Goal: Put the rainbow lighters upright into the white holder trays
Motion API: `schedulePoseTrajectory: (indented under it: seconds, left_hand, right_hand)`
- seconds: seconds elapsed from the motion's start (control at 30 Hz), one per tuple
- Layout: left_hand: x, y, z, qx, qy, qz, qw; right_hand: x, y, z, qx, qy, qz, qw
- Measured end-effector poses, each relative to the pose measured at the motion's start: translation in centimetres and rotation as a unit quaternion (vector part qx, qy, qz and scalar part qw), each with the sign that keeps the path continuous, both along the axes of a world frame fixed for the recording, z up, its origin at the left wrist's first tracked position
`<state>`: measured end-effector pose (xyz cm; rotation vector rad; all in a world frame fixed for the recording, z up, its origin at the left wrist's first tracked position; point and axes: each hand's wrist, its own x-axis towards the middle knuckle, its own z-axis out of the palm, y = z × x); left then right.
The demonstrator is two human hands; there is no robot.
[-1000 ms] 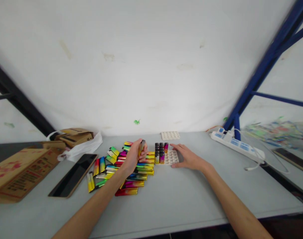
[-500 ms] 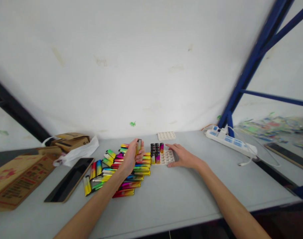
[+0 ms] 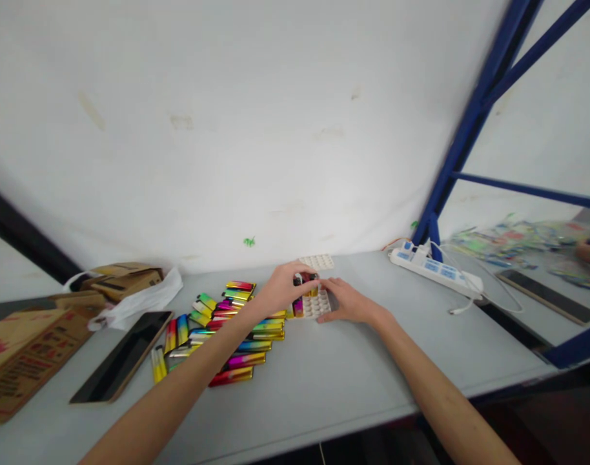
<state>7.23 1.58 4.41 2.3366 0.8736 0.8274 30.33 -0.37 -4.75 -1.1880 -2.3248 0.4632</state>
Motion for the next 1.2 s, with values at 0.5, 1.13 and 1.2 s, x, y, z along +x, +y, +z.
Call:
schedulePoseTrajectory:
  seconds: [0.5,1.13,1.2]
  left_hand:
    - [0.1,3.1,-0.8,0.07,0.217,0.016,0.973]
    - [-12.7,6.2,-1.7,0.075,0.185,0.16,0.967]
    - [-15.4,7.4,-3.1,0.076,0.228,0.184,0.953]
  right_hand:
    - [0.0,-0.2,0.4,-0.019,-0.005,0.003,1.0]
    - [0.2,-0.2,0.1,-0.037,0.008,0.001,0.999]
    - [0.2,-0.2,0.1,-0.038,0.009,0.001,0.999]
